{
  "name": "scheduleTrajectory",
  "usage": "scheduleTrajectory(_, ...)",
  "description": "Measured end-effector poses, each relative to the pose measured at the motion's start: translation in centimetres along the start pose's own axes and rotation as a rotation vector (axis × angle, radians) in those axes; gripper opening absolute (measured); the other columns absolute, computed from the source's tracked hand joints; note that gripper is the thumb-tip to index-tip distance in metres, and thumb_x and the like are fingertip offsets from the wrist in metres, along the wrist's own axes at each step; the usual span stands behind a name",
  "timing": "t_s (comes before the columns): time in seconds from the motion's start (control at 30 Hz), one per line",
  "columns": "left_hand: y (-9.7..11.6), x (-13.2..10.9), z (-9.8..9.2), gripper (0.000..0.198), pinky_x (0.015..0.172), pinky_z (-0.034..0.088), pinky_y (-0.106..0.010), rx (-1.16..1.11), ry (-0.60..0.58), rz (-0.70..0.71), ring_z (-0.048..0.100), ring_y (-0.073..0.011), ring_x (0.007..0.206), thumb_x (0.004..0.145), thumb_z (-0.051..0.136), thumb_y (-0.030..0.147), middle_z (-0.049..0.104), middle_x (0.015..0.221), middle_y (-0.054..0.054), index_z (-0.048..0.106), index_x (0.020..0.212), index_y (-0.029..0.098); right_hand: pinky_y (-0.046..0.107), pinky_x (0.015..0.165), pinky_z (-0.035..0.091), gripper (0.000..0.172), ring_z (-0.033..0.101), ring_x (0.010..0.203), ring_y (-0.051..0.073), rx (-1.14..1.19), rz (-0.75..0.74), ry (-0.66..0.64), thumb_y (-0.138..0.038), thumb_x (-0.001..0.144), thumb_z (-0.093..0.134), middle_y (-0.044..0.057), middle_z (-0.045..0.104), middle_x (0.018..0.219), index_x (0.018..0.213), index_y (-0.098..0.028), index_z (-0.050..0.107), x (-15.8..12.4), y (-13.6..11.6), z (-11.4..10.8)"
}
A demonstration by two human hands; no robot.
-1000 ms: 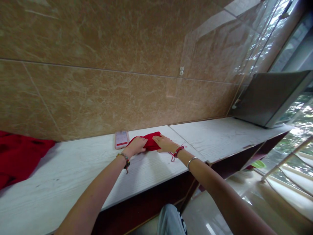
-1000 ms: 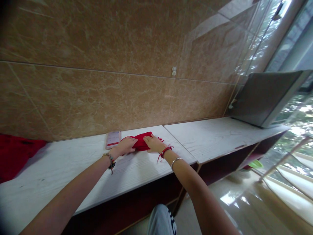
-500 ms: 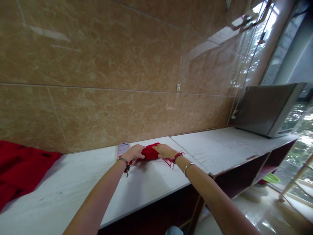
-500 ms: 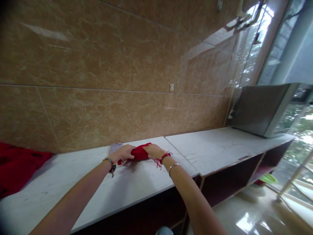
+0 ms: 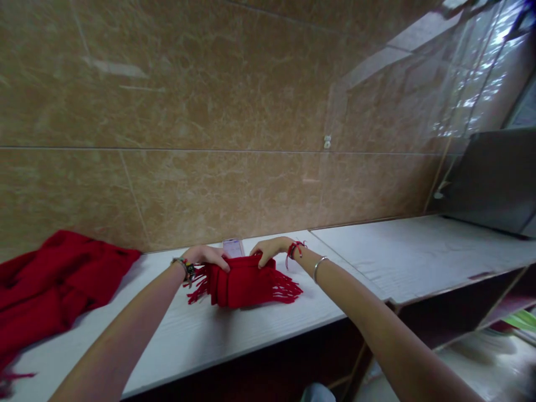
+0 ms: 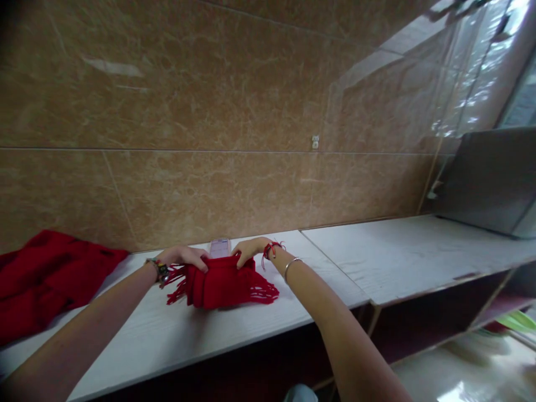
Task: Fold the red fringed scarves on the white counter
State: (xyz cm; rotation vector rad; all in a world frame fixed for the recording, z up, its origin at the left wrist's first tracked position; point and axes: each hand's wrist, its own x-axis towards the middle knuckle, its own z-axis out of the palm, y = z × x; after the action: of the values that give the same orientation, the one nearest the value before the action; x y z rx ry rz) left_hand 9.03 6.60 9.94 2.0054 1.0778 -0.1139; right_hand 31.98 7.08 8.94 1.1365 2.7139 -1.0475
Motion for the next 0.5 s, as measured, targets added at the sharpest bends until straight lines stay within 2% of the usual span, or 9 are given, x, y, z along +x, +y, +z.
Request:
scheduleTrajectory(0.1, -2.9, -1.9, 0.1, 0.039, 0.069, 0.048, -0.028, -0.202, -0.13, -0.108, 0.062, -0.0193, 0.076, 0.052, 0.066, 0.026, 0.069, 0.088, -0.003, 0.064, 0.089, 0.017, 0.019, 0.064, 0.043, 0.04, 0.057, 0.074, 0.013, 0.103, -0.045, -0.053, -0.019, 0.057, 0.067, 0.001, 0.066, 0.087, 0.096, -0.013, 0.065, 3.5, -0.4, 1.2)
scheduleTrajectory(0.17, -4.7, -2.7, 0.1, 0.044, 0.074, 0.046, -0.026, -0.272, -0.105, -0.1, 0.06, -0.0185, 0.083, 0.053, 0.067, 0.029, 0.068, 0.095, -0.002, 0.062, 0.095, 0.019, 0.019, 0.066, 0.043, 0.041, 0.058, 0.077, 0.013, 0.114, -0.06, -0.064, -0.019, 0.06, 0.066, 0.002, 0.066, 0.09, 0.1, -0.013, 0.064, 5.3, -0.5, 1.6)
scheduleTrajectory(0.3, -6.5, -3.7, -0.2, 0.049, 0.076, 0.043, -0.025, -0.166, 0.136, -0.081, 0.055, -0.0187, 0.095, 0.063, 0.06, 0.045, 0.061, 0.109, -0.004, 0.057, 0.105, 0.019, 0.021, 0.076, 0.043, 0.046, 0.057, 0.092, 0.015, 0.076, -0.078, 0.019, -0.013, 0.065, 0.061, 0.005, 0.063, 0.105, 0.11, -0.014, 0.059, 7.0, -0.7, 1.1)
scheduleTrajectory(0.4, -6.5, -4.2, -0.3, 0.057, 0.076, 0.043, -0.026, -0.044, 0.3, -0.103, 0.05, -0.0203, 0.103, 0.072, 0.046, 0.057, 0.052, 0.123, -0.005, 0.051, 0.115, 0.021, 0.024, 0.084, 0.041, 0.04, 0.054, 0.1, 0.017, -0.05, -0.094, 0.163, -0.015, 0.072, 0.056, 0.009, 0.059, 0.113, 0.112, -0.012, 0.057, 6.7, -0.9, 0.6)
scheduleTrajectory(0.5, -6.3, -4.1, 0.2, 0.064, 0.085, 0.039, -0.025, -0.026, 0.387, -0.051, 0.046, -0.0199, 0.111, 0.073, 0.045, 0.057, 0.045, 0.131, -0.008, 0.041, 0.124, 0.018, 0.028, 0.087, 0.04, 0.034, 0.055, 0.099, 0.018, -0.179, -0.128, 0.212, -0.024, 0.079, 0.051, 0.008, 0.06, 0.112, 0.111, -0.014, 0.059, 5.7, -1.0, 1.1)
